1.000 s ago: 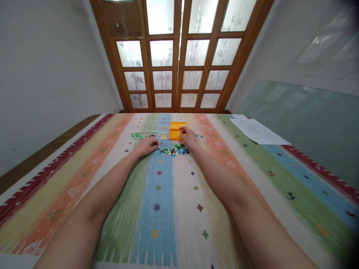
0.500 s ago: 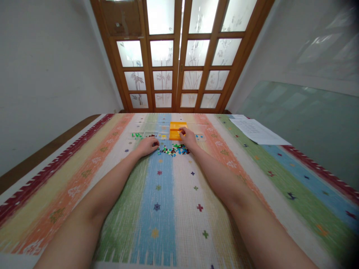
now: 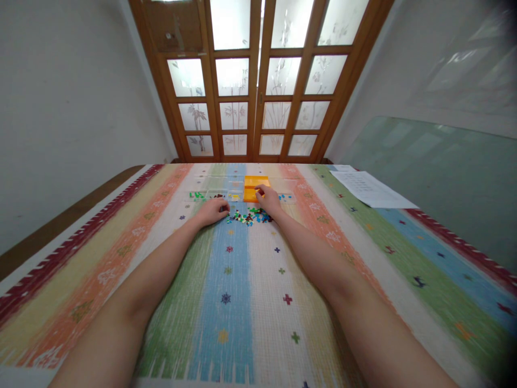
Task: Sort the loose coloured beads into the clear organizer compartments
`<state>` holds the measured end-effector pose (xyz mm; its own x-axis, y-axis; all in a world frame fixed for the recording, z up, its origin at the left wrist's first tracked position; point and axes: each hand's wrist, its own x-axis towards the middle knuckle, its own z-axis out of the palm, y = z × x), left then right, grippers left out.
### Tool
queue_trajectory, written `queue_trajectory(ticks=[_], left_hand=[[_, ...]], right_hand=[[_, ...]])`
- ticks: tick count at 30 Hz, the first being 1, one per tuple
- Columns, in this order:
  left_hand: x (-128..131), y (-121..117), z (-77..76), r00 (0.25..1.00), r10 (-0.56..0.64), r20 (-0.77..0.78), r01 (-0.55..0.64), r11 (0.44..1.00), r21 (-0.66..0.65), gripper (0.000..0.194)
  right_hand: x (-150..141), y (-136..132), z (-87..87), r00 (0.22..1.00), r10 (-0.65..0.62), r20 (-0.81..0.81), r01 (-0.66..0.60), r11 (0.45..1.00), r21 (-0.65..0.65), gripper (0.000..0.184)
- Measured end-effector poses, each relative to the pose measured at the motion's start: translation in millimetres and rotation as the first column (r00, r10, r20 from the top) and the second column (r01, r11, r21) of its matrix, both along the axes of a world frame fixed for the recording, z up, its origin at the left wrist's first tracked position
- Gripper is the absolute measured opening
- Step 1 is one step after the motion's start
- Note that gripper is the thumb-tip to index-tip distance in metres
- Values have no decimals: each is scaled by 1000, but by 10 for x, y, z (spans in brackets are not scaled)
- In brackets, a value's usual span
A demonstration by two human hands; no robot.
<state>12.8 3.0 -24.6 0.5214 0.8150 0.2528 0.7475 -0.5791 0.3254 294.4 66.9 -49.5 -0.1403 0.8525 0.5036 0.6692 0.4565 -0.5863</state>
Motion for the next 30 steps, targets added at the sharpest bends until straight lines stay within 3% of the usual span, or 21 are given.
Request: queue_trajectory(ticks=[5,10,19,23,30], left_hand=[[21,-3,-4,1000,18,1,-18,999,26,10],[31,-6,-21,992,127,-12,-127,991,39,10],[-78,49,-54,976,217,-5,-217,976,29,13],[-96,54,-55,976,218,5,-218,976,23,15],[-127,71,-80,987,155,28,-156,987,32,17]], right_hand=[[-41,-60,51,997,26,67,-29,999,37,25],[-164,-189,127,960,192,203,-213,973,90,17],[-482,-463,128,731,546,408,-619,783,60,27],[-528,-508,121,688,575,442,-646,764,12,32],[-532,-510,105,711,551,437,-612,791,-3,33]])
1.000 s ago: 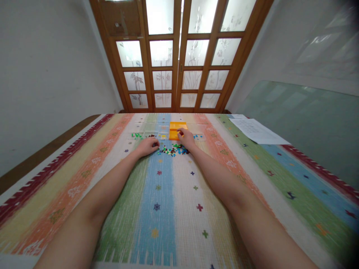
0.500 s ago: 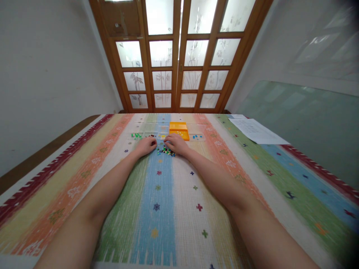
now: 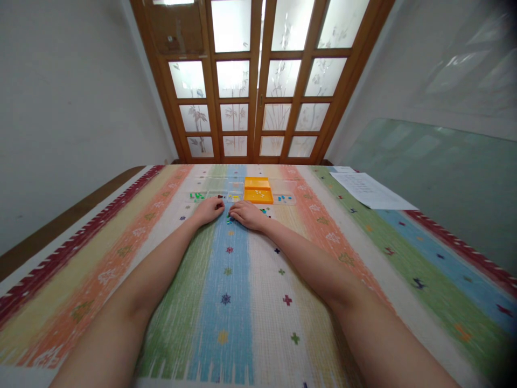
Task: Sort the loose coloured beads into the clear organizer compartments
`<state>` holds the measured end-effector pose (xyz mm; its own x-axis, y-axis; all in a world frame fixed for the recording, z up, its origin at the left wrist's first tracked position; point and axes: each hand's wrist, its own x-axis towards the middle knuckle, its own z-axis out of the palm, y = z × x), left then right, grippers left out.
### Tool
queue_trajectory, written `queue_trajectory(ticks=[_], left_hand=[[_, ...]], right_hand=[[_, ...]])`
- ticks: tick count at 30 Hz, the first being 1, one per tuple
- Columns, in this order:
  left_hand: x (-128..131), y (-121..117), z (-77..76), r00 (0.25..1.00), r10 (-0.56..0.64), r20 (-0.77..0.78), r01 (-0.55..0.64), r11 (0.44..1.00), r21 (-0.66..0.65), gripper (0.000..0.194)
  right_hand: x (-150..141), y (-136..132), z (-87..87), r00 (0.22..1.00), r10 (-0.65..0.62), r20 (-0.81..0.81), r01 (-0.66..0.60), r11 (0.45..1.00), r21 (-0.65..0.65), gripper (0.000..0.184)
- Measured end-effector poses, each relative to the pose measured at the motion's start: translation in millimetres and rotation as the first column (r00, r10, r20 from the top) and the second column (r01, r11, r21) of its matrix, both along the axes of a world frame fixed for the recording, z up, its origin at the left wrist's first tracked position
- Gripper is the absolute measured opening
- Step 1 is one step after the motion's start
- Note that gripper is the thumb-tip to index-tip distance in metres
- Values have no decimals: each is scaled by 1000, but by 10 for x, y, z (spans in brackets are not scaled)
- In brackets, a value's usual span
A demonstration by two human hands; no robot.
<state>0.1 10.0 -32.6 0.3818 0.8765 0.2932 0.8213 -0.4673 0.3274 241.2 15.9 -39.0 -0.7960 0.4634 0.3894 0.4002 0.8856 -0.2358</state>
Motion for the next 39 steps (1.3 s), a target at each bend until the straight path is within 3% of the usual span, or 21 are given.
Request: queue_trajectory(ticks=[8,13,17,20,28,39], left_hand=[[24,-20,13,996,-87,35,88,996,-28,19],[64,-95,105,975,-201,92,209,973,-96,18],[73,-147,177,964,-236,119,253,955,-154,18],[73,-155,190,961,-251,114,268,949,-166,19],[63,-79,112,974,-219,64,226,966,-127,18],[87,-124,171,964,-264,14,264,961,-80,19]], right_hand=[[133,183,-16,955,-222,-195,233,972,34,39],[306,330,4,814,-479,-329,498,867,-32,37],[399,402,-17,741,-580,-338,594,801,-72,36],[397,410,-33,741,-575,-345,595,802,-58,33],[253,251,20,913,-378,-155,391,919,60,35],[198,162,32,932,-342,-119,353,932,87,35]])
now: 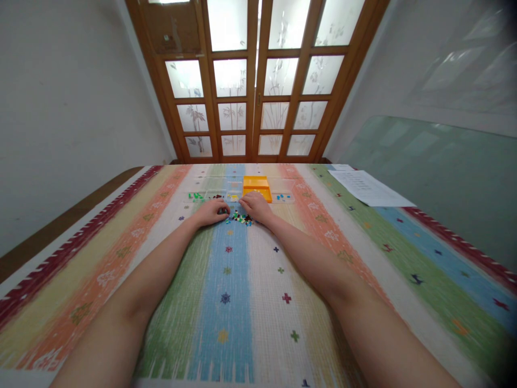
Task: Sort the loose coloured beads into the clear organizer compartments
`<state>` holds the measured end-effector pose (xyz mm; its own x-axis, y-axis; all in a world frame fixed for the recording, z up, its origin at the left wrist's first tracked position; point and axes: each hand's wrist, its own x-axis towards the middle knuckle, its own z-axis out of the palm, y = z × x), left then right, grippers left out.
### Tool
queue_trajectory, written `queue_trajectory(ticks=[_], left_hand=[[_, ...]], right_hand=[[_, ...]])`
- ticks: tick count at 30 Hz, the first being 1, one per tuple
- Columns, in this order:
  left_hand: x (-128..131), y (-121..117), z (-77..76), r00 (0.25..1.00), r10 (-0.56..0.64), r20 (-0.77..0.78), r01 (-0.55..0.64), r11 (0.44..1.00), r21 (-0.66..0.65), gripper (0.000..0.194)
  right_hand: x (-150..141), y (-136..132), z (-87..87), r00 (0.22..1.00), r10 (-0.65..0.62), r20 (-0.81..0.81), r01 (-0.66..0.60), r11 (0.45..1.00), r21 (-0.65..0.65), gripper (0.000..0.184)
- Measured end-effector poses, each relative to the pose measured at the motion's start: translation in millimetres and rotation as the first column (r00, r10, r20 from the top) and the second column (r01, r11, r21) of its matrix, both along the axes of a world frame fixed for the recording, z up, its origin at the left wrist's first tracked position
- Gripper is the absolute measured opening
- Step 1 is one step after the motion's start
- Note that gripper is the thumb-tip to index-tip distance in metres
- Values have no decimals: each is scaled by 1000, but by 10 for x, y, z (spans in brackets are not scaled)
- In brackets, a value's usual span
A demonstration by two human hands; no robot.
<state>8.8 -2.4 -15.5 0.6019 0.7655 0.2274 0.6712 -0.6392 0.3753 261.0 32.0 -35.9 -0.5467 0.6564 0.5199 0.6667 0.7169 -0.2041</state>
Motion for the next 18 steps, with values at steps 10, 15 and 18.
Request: queue_trajectory(ticks=[10,15,18], left_hand=[[-37,76,-114,965,219,145,-218,976,-24,16],[-120,187,-203,881,345,323,-345,937,-57,17],[-166,263,-251,823,400,403,-397,913,-96,18]], right_hand=[[-18,-47,12,999,26,19,-26,999,-22,36],[-27,-51,-6,998,55,24,-54,998,-28,34],[-28,-50,-9,998,54,28,-53,998,-30,34]])
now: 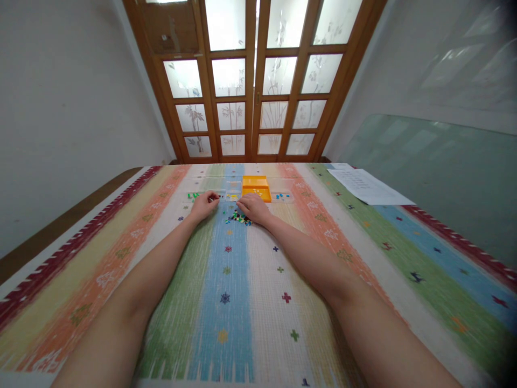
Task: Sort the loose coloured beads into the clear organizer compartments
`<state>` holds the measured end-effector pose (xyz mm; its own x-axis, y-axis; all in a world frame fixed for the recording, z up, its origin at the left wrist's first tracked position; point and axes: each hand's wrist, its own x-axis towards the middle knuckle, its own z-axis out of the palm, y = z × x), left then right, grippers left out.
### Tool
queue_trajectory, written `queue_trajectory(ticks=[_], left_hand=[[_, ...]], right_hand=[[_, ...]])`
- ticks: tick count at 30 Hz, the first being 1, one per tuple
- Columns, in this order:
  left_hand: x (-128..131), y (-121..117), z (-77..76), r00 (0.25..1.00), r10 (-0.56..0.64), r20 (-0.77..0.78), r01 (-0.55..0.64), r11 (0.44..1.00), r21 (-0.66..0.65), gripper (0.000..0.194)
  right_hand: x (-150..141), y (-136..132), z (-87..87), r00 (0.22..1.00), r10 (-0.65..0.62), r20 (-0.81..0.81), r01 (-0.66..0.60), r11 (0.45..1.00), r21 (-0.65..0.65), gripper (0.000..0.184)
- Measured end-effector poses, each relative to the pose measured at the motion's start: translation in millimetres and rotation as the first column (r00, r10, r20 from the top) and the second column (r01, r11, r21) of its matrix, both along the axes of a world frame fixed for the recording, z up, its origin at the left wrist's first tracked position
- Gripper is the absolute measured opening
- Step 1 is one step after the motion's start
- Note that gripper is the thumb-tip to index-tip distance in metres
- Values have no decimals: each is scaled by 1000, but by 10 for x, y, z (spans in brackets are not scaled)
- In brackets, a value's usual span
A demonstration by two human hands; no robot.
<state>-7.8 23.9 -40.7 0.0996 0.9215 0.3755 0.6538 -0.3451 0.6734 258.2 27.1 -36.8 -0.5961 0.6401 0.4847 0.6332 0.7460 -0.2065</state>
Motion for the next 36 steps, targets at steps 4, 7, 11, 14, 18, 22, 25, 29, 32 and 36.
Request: queue_trajectory(ticks=[4,7,11,14,18,22,25,29,32,36], left_hand=[[-55,75,-53,990,70,122,-68,998,-18,20],[-81,101,-77,968,106,225,-101,994,-36,21],[-72,97,-77,926,144,348,-134,990,-53,20],[-42,74,-60,902,182,391,-164,983,-80,19],[-23,59,-51,884,211,417,-172,976,-131,21],[-35,85,-75,862,211,460,-151,975,-163,32],[-47,106,-99,872,189,452,-131,979,-156,42],[-58,77,-90,961,23,276,-6,998,-63,34],[-49,-3,-36,984,-175,39,176,984,-37,25],[-16,-110,69,917,-354,-186,349,935,-57,22]], right_hand=[[-1,4,-7,1000,-7,17,6,1000,15,34],[-1,6,-13,1000,-4,21,3,1000,23,33],[2,3,-12,1000,0,24,-1,1000,19,33],[3,-3,-5,1000,2,24,-2,1000,8,33],[2,-6,-3,1000,1,25,-1,1000,0,34],[0,1,-13,1000,-1,29,1,1000,3,34],[-1,1,-14,1000,3,25,-3,1000,9,33],[0,-13,1,1000,13,10,-13,1000,6,32],[3,-17,12,1000,22,-2,-22,1000,-11,28],[14,1,13,1000,14,-20,-15,999,-40,18]])
